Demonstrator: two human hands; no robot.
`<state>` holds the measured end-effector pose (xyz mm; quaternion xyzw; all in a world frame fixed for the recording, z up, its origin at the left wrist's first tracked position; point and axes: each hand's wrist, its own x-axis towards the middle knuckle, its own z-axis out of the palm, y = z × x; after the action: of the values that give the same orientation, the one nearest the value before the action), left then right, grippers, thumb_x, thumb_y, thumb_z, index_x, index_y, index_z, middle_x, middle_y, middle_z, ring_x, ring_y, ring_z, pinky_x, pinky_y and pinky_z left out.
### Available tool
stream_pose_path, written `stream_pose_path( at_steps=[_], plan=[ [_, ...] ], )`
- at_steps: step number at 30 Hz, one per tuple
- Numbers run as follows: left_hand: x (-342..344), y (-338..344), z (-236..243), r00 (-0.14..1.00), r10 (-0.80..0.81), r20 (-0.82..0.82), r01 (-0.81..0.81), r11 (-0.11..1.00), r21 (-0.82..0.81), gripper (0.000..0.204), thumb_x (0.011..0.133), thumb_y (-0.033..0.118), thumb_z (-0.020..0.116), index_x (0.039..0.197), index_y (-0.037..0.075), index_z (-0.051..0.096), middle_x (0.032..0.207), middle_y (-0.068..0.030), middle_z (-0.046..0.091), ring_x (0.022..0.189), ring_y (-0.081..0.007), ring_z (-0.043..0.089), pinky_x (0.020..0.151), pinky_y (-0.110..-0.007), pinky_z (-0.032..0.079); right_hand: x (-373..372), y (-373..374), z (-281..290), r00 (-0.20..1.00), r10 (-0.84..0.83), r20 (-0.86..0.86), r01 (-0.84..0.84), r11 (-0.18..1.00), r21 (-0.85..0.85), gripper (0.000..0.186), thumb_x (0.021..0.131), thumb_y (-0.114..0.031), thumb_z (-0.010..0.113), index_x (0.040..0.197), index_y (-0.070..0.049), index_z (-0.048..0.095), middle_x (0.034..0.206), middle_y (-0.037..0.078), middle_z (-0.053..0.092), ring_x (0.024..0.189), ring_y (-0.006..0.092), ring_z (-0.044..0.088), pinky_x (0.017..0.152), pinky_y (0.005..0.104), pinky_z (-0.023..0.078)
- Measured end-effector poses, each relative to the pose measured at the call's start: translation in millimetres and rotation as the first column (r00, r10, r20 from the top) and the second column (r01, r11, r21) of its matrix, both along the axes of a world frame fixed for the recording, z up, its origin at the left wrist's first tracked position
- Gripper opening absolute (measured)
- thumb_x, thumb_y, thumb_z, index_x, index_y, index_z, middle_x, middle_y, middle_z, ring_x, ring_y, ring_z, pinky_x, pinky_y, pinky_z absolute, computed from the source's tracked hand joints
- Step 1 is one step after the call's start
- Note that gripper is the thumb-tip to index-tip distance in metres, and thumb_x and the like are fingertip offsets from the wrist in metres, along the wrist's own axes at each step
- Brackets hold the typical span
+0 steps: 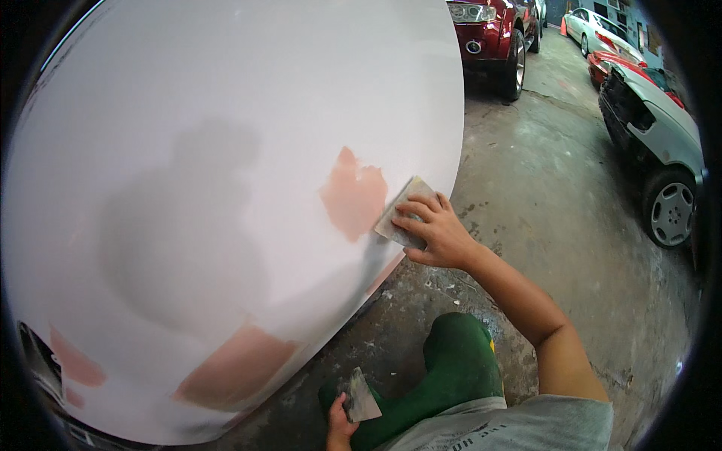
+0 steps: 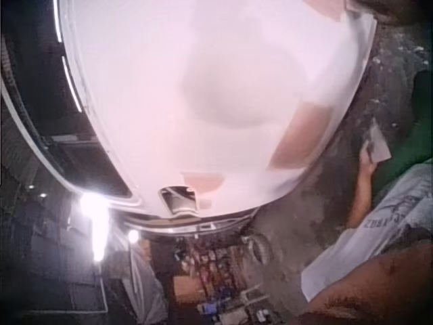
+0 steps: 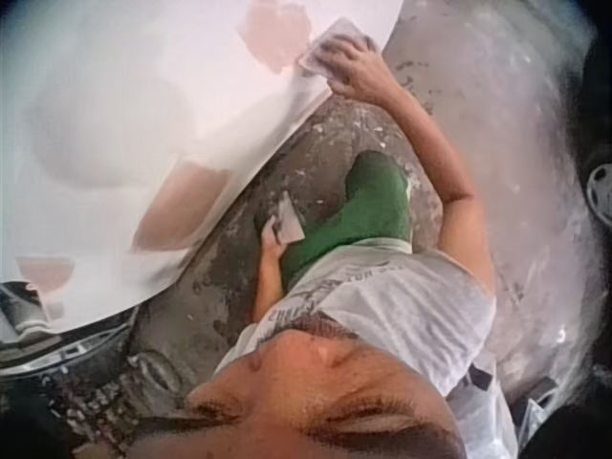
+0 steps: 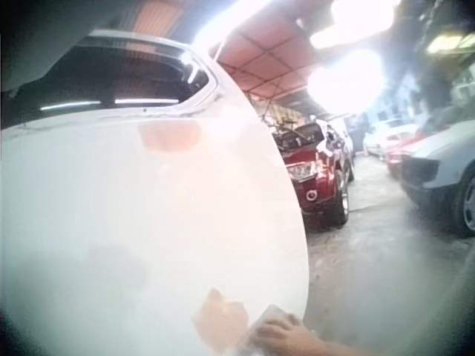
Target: The person applies body filler to a white car door using a putty knife, smoothing the surface. They then clean the putty knife with a cloth and prepare a new batch of filler by mixing a white substance with a red substance on the knife.
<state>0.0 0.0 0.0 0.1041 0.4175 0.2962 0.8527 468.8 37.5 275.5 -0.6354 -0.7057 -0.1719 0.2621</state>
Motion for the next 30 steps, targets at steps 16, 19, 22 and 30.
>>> stream_pose_path(
  at_steps=[16,19,22,30],
  plan=[
    [-1,4,13,0.999,0.003,-0.050,-0.006,0.999,-0.045,0.043,0.097,0.030,0.053,0.128,0.000,0.057,0.124,-0.0148,0.064,0.116,-0.0351,0.060,0.104,-0.050,0.045,-22,27,95,1.000,0.002,0.024,-0.009,0.966,0.257,0.060,0.068,-0.026,0.073,0.127,-0.016,0.065,0.133,0.010,0.054,0.130,0.0322,0.046,0.105,0.0510,0.038],
    [-3,1,6,0.999,0.009,-0.039,-0.010,0.999,-0.043,0.043,0.096,0.031,0.053,0.126,0.000,0.058,0.120,-0.0162,0.066,0.111,-0.0361,0.062,0.100,-0.050,0.048,-18,27,60,1.000,0.010,-0.002,-0.009,0.961,0.275,0.061,0.068,-0.032,0.076,0.126,-0.016,0.064,0.133,0.009,0.053,0.130,0.0323,0.045,0.103,0.0552,0.036],
    [-5,1,3,1.000,-0.004,-0.009,0.004,0.999,-0.038,0.044,0.096,0.033,0.052,0.126,0.000,0.058,0.119,-0.0168,0.066,0.109,-0.0365,0.064,0.099,-0.050,0.049,-16,25,32,0.998,0.037,-0.045,-0.025,0.968,0.248,0.064,0.068,-0.031,0.075,0.129,-0.014,0.062,0.136,0.010,0.051,0.133,0.0330,0.042,0.105,0.0552,0.036],
    [5,4,6,0.999,-0.027,-0.045,0.027,1.000,0.009,0.045,0.096,0.034,0.051,0.126,0.001,0.059,0.120,-0.0164,0.066,0.112,-0.0356,0.062,0.101,-0.049,0.047,-6,0,35,0.986,0.031,-0.161,-0.009,0.991,0.137,0.061,0.073,-0.028,0.071,0.131,-0.013,0.062,0.138,0.014,0.051,0.133,0.0348,0.044,0.110,0.0508,0.035]
  ],
)
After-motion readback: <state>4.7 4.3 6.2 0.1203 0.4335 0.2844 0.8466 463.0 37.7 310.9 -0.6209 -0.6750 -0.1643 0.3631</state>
